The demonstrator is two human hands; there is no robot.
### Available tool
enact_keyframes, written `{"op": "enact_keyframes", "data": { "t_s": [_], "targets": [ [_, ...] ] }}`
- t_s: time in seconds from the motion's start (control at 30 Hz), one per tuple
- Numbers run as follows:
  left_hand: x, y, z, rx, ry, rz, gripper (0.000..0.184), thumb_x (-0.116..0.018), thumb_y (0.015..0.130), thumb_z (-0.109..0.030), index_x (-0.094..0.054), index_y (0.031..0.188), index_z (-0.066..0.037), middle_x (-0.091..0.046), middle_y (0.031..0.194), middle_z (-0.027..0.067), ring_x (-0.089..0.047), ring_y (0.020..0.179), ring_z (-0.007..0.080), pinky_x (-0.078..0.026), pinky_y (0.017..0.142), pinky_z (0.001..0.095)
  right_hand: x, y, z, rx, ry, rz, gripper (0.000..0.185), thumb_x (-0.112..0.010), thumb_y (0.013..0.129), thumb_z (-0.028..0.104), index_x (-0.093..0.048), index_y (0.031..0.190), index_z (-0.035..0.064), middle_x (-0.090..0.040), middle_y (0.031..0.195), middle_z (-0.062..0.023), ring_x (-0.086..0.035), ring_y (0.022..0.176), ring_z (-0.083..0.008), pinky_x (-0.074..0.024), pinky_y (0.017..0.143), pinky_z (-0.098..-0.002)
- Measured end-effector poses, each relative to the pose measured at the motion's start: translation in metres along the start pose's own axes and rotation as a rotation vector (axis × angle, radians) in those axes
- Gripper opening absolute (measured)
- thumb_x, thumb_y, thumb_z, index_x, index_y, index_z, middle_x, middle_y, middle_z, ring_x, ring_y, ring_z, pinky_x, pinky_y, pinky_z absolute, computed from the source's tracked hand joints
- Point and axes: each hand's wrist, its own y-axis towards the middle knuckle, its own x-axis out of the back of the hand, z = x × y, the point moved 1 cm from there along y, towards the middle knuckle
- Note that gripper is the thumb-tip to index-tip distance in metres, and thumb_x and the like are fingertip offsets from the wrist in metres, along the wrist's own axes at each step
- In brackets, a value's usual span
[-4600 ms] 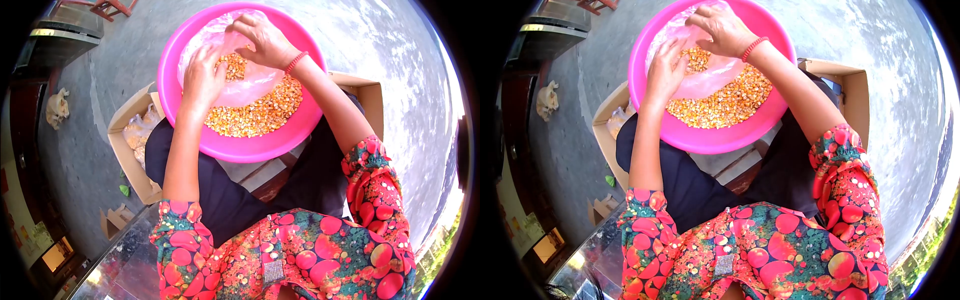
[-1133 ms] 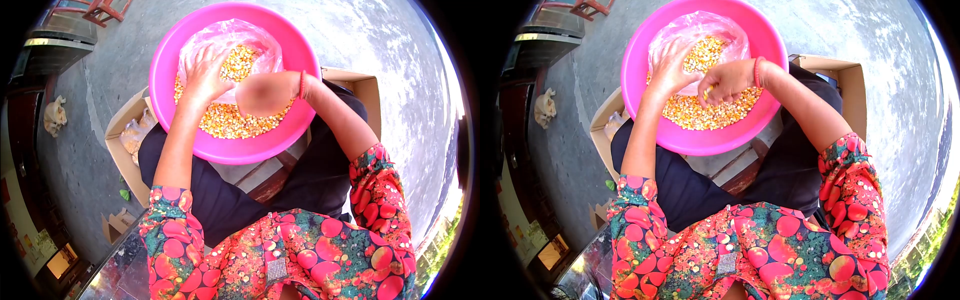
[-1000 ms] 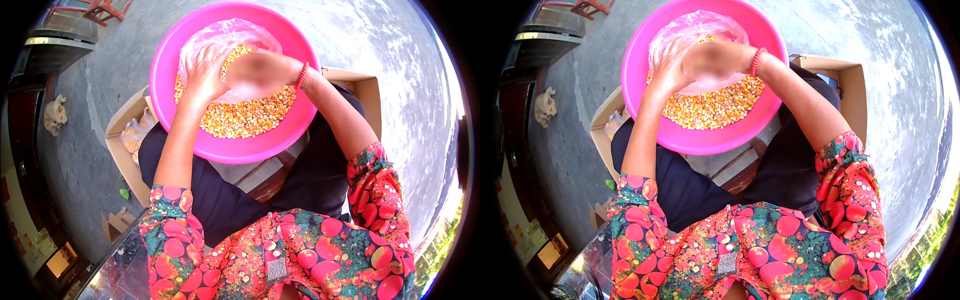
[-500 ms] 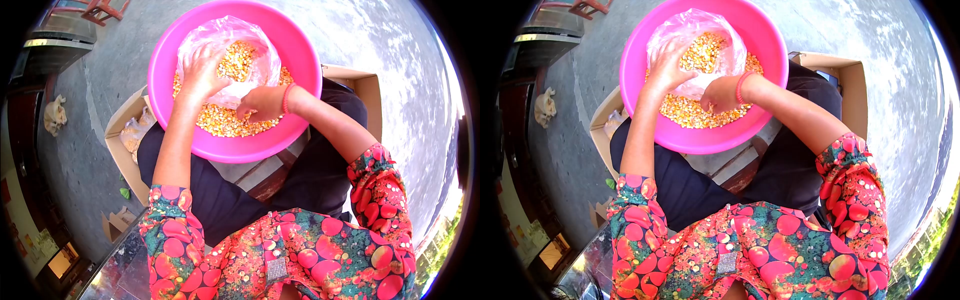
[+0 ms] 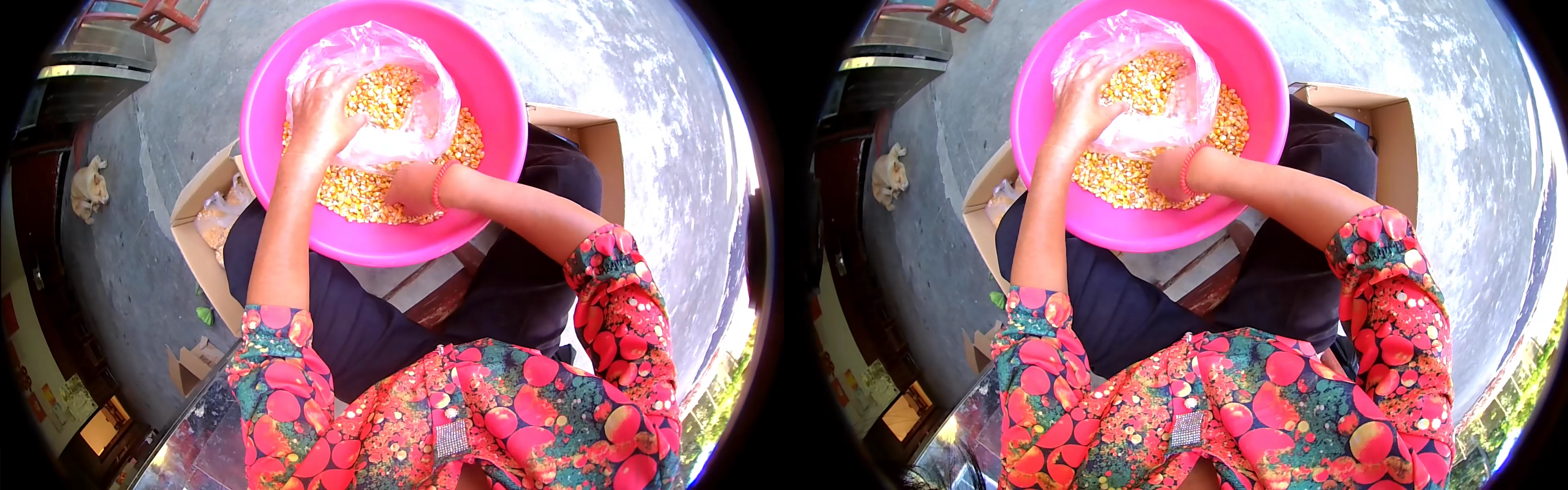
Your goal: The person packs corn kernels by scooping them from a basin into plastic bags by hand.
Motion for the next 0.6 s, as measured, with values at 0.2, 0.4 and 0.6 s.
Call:
{"op": "enact_keyframes", "data": {
  "t_s": [0.2, 0.4, 0.6],
  "targets": [
    [0.005, 0.001, 0.002, 0.019, -0.005, 0.028, 0.063, -0.074, 0.065, -0.026, -0.055, 0.125, -0.022, -0.046, 0.132, 0.0153, -0.039, 0.125, 0.0313, -0.024, 0.107, 0.0461, 0.035, -0.028, -0.005, -0.038, 0.648, 0.19, 0.016, -0.056, 0.08, 0.012, -0.063, 0.092, 0.0038, -0.061, 0.068, -0.009, -0.062, 0.063, -0.0198, -0.0483, 0.051, -0.0336],
    [0.005, -0.003, -0.002, 0.012, 0.021, 0.073, 0.062, -0.074, 0.066, -0.026, -0.055, 0.125, -0.023, -0.044, 0.133, 0.0167, -0.037, 0.127, 0.0318, -0.021, 0.107, 0.0499, 0.078, -0.055, -0.006, 0.103, 1.099, 0.077, 0.015, -0.057, 0.086, 0.016, -0.062, 0.096, 0.0065, -0.06, 0.076, -0.0024, -0.056, 0.06, -0.0092, -0.0445, 0.047, -0.0236],
    [0.007, -0.003, -0.008, 0.044, 0.025, 0.117, 0.065, -0.077, 0.064, -0.026, -0.055, 0.125, -0.023, -0.042, 0.135, 0.0165, -0.034, 0.129, 0.0319, -0.02, 0.107, 0.0508, 0.081, -0.043, -0.047, -0.038, 1.13, -0.502, 0.022, -0.058, 0.086, 0.016, -0.061, 0.106, 0.008, -0.06, 0.079, -0.0027, -0.059, 0.067, -0.0103, -0.0494, 0.054, -0.0242]
  ]
}}
